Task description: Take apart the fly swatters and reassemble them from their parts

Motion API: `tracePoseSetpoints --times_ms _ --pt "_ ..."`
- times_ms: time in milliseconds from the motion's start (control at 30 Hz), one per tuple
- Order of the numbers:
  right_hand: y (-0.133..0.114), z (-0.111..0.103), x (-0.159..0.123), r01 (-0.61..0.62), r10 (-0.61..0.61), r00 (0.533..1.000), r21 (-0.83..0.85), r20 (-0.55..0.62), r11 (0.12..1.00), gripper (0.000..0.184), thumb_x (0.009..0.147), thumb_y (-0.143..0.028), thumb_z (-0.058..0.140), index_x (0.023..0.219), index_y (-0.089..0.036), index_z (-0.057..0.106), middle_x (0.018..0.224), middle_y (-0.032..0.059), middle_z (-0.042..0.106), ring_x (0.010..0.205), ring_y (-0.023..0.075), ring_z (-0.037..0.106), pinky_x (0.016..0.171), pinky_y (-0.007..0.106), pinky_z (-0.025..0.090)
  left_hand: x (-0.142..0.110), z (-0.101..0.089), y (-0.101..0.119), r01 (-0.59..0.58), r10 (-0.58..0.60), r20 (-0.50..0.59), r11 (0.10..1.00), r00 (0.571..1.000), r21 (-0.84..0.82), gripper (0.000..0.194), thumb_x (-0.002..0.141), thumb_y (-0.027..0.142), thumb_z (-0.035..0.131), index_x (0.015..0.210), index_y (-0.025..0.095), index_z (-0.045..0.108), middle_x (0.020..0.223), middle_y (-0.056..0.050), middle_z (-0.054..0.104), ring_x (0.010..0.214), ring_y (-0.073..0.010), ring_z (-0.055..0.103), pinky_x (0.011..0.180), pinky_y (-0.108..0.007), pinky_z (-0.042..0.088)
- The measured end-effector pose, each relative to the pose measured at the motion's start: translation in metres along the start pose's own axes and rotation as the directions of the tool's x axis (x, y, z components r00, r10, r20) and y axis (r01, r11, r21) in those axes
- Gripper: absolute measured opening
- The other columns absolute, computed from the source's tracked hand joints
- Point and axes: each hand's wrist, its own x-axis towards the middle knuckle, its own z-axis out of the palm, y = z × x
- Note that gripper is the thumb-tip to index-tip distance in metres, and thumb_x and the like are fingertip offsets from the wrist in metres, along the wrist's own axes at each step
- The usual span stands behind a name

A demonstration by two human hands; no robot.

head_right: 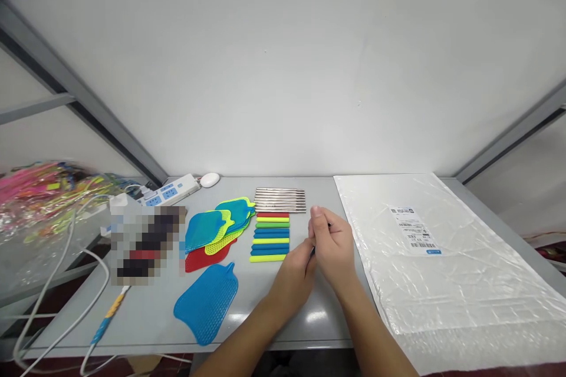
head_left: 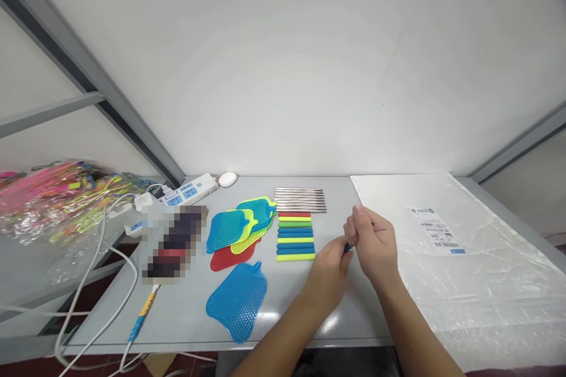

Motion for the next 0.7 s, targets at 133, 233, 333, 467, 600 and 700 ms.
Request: tracePoseSetpoints --times_ms 133,233,333,467,600,700 --pt "0.001 0.004 -0.002 -0.032 0.036 0.997 -0.056 0.070 0.998 0.048 0.094 -0.051 0.051 0.058 -0.020 0.041 0.053 -0.0050 0.034 0.051 0.0096 0.033 0.047 0.027 0.025 -0.008 -0.001 -0.012 0.055 -0.053 -0.039 0.998 0.998 0.041 0.041 0.090 0.009 0.043 0.127 0.021 0.055 0.124 -0.009 0.064 0.112 -0.0244 0.059 0.095 -0.039 0.046" --pt "0.005 0.004 -0.002 -0.051 0.054 0.997 -0.056 0.056 0.997 0.048 0.093 -0.052 0.051 0.058 -0.021 0.040 0.052 -0.0053 0.033 0.050 0.0095 0.033 0.047 0.026 0.026 -0.015 -0.001 -0.014 0.108 -0.106 -0.042 0.993 0.993 0.044 0.037 0.093 0.014 0.043 0.127 0.022 0.055 0.125 -0.008 0.063 0.112 -0.0239 0.059 0.097 -0.040 0.046" --pt "0.009 0.003 -0.002 -0.061 0.064 0.997 -0.064 0.041 0.996 0.048 0.093 -0.052 0.052 0.058 -0.021 0.040 0.052 -0.0054 0.034 0.050 0.0095 0.033 0.046 0.026 0.027 -0.019 -0.002 -0.015 0.144 -0.142 -0.049 0.989 0.989 0.033 0.035 0.095 0.019 0.042 0.128 0.022 0.054 0.127 -0.009 0.062 0.115 -0.0241 0.058 0.100 -0.041 0.045" --pt "0.014 0.000 -0.002 -0.059 0.062 0.998 -0.096 0.027 0.994 0.049 0.092 -0.052 0.053 0.057 -0.021 0.040 0.052 -0.0052 0.035 0.051 0.0096 0.034 0.047 0.025 0.029 -0.021 -0.002 -0.017 0.125 -0.124 -0.073 0.992 0.990 0.001 0.036 0.097 0.022 0.040 0.130 0.023 0.052 0.128 -0.009 0.061 0.117 -0.0232 0.057 0.100 -0.041 0.046" --pt "0.019 0.000 -0.002 -0.065 0.069 0.997 -0.124 0.030 0.990 0.049 0.092 -0.051 0.052 0.057 -0.021 0.040 0.052 -0.0050 0.037 0.051 0.0096 0.036 0.047 0.024 0.031 -0.022 0.000 -0.018 0.080 -0.082 -0.104 0.997 0.991 -0.020 0.033 0.099 0.022 0.036 0.128 0.023 0.052 0.125 -0.008 0.062 0.115 -0.0221 0.057 0.099 -0.040 0.046" --pt "0.020 0.001 -0.002 -0.062 0.069 0.997 -0.139 0.047 0.988 0.048 0.093 -0.052 0.051 0.057 -0.021 0.041 0.053 -0.0046 0.039 0.051 0.0096 0.038 0.047 0.023 0.032 -0.023 0.000 -0.017 0.081 -0.085 -0.102 0.996 0.991 -0.047 0.032 0.099 0.021 0.036 0.127 0.022 0.050 0.125 -0.008 0.061 0.115 -0.0210 0.057 0.100 -0.038 0.045"
